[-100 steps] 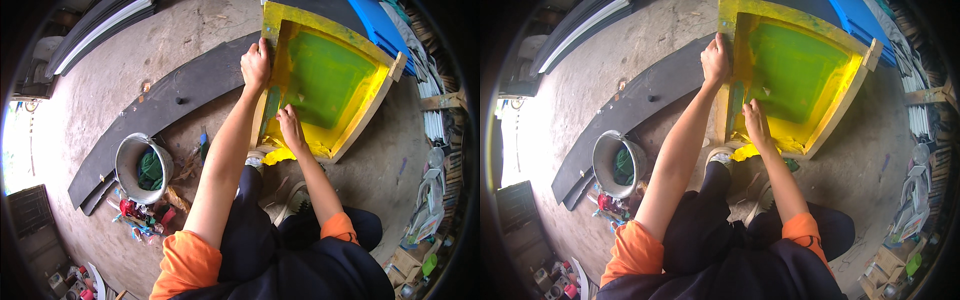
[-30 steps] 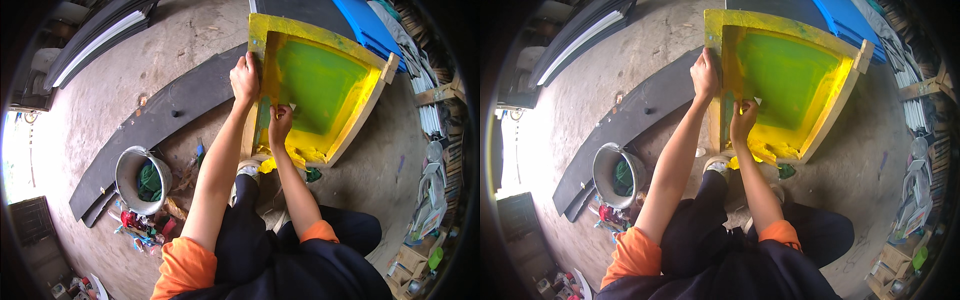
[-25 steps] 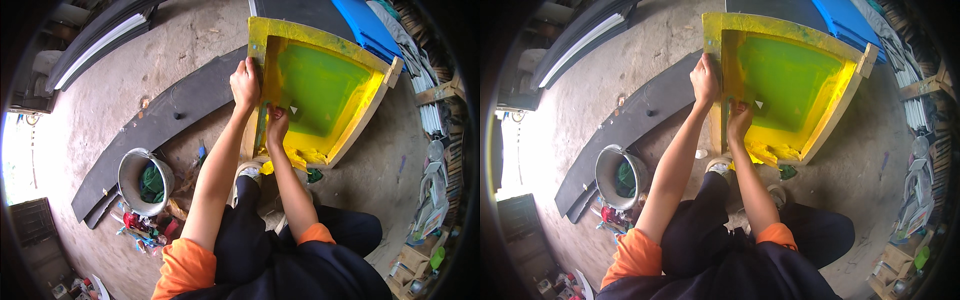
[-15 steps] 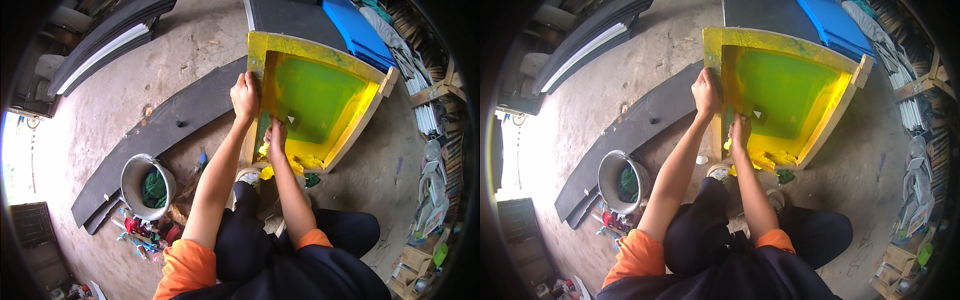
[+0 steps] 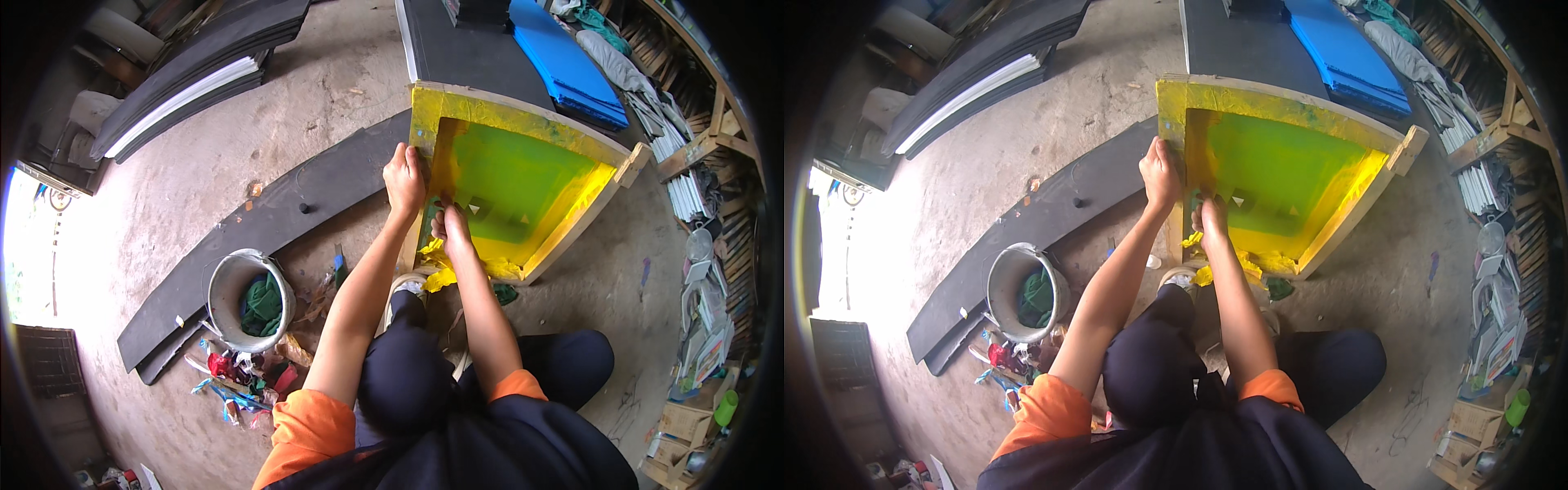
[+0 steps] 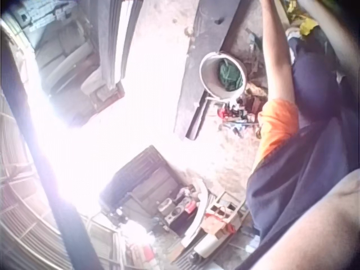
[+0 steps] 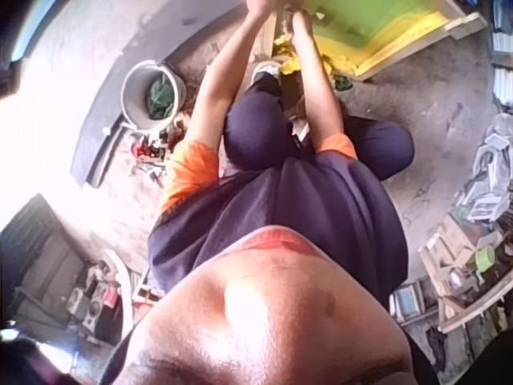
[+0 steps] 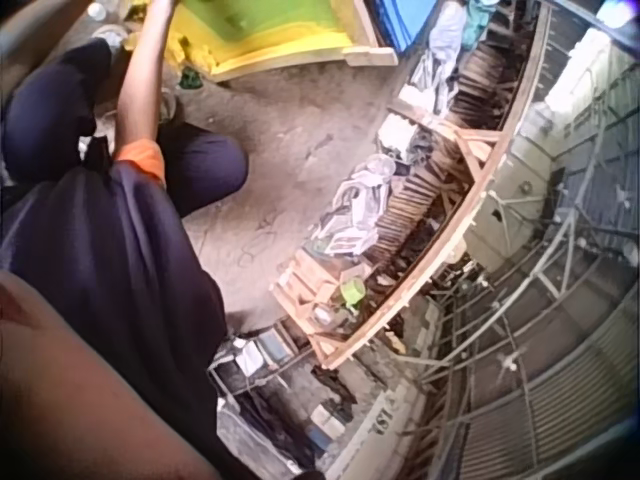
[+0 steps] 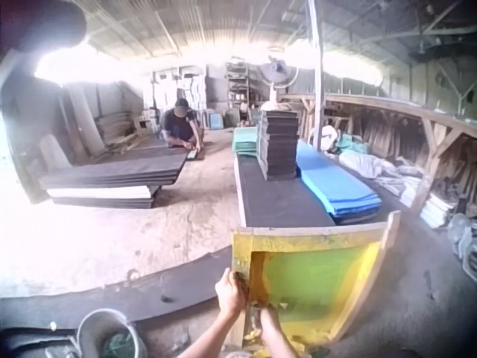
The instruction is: The person removes yellow paint from the edges of a wooden frame using a green cloth. They wipe the frame's edges and corners repeatedly, gathering the removed paint into a pile.
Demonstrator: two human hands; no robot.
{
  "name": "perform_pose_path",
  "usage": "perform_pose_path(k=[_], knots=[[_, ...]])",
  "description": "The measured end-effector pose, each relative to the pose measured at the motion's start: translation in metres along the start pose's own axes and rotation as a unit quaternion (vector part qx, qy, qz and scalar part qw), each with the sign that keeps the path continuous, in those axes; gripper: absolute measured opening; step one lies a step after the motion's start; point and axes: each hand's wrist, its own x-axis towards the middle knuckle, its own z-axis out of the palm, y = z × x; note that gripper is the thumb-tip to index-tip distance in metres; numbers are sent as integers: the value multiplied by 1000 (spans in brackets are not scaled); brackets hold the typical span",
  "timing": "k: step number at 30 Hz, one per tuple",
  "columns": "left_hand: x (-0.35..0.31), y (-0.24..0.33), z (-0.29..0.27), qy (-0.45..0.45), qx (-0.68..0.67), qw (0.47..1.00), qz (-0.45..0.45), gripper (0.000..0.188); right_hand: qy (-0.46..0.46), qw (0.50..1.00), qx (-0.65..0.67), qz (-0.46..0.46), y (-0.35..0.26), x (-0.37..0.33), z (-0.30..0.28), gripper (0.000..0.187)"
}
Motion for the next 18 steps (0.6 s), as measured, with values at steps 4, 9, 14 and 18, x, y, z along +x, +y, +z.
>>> perform_pose_path(k=[4, 9, 14, 18], knots=[[-2, 8, 4, -2, 1, 1000, -10, 38, -9, 996, -43, -80, -5, 4, -15, 25], [5, 3, 9, 11, 26, 1000, 2, 37, 38, 984, -87, -152, -11, 5, -9, 20], [7, 0, 19, 17, 38, 999, 3, 39, 25, 973, -86, -214, -22, -14, -9, 25], [21, -10, 21, 19, 75, 997, -9, 44, 51, 906, -195, -372, -50, -48, -14, 28]])
